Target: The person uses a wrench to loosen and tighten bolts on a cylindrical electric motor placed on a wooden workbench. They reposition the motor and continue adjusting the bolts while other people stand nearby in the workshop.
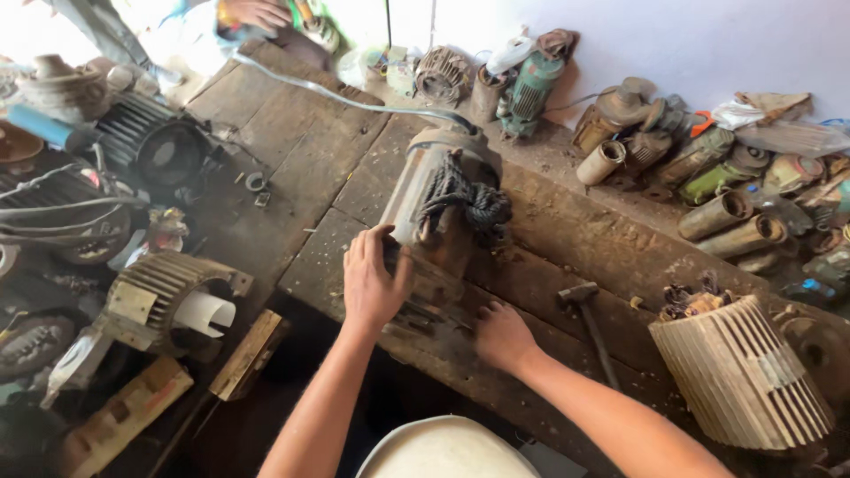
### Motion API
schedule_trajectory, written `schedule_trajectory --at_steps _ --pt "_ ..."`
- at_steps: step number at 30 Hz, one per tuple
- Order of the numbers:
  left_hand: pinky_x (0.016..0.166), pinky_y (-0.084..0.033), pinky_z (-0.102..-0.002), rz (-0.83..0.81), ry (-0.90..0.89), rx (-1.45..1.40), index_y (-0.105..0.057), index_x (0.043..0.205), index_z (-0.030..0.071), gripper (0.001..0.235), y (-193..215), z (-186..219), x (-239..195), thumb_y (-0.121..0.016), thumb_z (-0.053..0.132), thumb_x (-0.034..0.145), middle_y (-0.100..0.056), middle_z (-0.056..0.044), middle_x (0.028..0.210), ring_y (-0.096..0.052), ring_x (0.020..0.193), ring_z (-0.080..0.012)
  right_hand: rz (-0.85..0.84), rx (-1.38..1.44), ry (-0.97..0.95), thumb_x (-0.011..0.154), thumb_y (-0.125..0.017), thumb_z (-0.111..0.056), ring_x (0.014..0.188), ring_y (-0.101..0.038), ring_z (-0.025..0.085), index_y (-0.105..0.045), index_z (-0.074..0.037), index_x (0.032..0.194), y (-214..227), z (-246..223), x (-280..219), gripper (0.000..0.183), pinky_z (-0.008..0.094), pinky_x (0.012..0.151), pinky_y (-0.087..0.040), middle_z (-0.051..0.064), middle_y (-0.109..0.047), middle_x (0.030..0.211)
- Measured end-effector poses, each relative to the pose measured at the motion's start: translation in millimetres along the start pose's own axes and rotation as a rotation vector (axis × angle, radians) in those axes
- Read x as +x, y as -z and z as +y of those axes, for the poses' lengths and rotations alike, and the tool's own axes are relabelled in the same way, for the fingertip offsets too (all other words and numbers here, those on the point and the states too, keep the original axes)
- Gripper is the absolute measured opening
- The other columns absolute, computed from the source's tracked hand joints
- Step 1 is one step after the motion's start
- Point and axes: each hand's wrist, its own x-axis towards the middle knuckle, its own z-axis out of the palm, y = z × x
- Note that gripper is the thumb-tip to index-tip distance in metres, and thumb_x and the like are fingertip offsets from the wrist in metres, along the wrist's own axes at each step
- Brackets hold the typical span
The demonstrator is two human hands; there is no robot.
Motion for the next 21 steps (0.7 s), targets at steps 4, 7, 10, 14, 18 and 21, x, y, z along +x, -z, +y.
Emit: schedule_trajectory --at_steps 4,7,10,14,18,21 --pt "0.091 -0.044 -0.043 0.013 0.001 -0.017 -0.058 0.128 0.004 0.044 0.1 -0.4 1.3 -0.07 0.023 0.09 -0.063 -0.015 0.11 -0.061 0.105 -0.0326 -0.099 -0.002 0.11 0.09 -0.057 -0.026 0.109 -0.06 0.03 -0.075 -0.01 0.09 1.5 4.4 -0.6 0.024 0.043 0.09 -0.047 0.01 -0.07 0.103" --pt "0.091 -0.044 -0.043 0.011 0.01 -0.033 -0.058 0.129 0.004 0.045 1.8 0.0 2.7 -0.069 0.022 0.09 -0.063 -0.015 0.11 -0.061 0.104 -0.0322 0.097 0.074 0.145 0.09 -0.059 -0.025 0.105 -0.061 0.029 -0.077 -0.009 0.089 -11.1 6.5 3.1 0.025 0.045 0.101 -0.045 0.011 -0.072 0.097" --pt "0.09 -0.044 -0.042 -0.005 0.026 -0.04 -0.057 0.129 0.003 0.046 3.9 0.4 3.4 -0.07 0.022 0.089 -0.062 -0.015 0.108 -0.061 0.103 -0.0324 0.168 0.043 0.211 0.087 -0.06 -0.026 0.109 -0.06 0.031 -0.077 -0.005 0.095 -28.7 12.0 3.6 0.028 0.048 0.104 -0.041 0.012 -0.073 0.099" --pt "0.089 -0.043 -0.043 -0.014 0.025 -0.041 -0.056 0.129 0.003 0.046 4.8 1.1 5.2 -0.07 0.022 0.089 -0.062 -0.015 0.106 -0.06 0.101 -0.0326 -0.01 0.073 0.188 0.093 -0.057 -0.026 0.118 -0.057 0.032 -0.074 -0.006 0.109 -46.6 17.1 0.7 0.031 0.048 0.109 -0.037 0.012 -0.07 0.109" --pt "0.087 -0.043 -0.043 -0.017 0.017 -0.039 -0.056 0.129 0.003 0.047 6.2 1.5 6.3 -0.071 0.021 0.089 -0.061 -0.014 0.105 -0.059 0.1 -0.0328 0.062 0.142 0.084 0.083 -0.063 -0.027 0.124 -0.051 0.038 -0.074 -0.004 0.107 -44.3 12.2 1.3 0.035 0.051 0.108 -0.035 0.016 -0.065 0.122" --pt "0.087 -0.043 -0.043 -0.016 0.013 -0.041 -0.056 0.128 0.003 0.047 6.2 2.9 7.0 -0.071 0.021 0.087 -0.061 -0.014 0.104 -0.059 0.099 -0.033 -0.034 0.222 -0.014 0.089 -0.063 -0.033 0.131 -0.047 0.036 -0.072 -0.008 0.111 -27.8 9.0 -0.2 0.034 0.05 0.116 -0.031 0.011 -0.06 0.132"
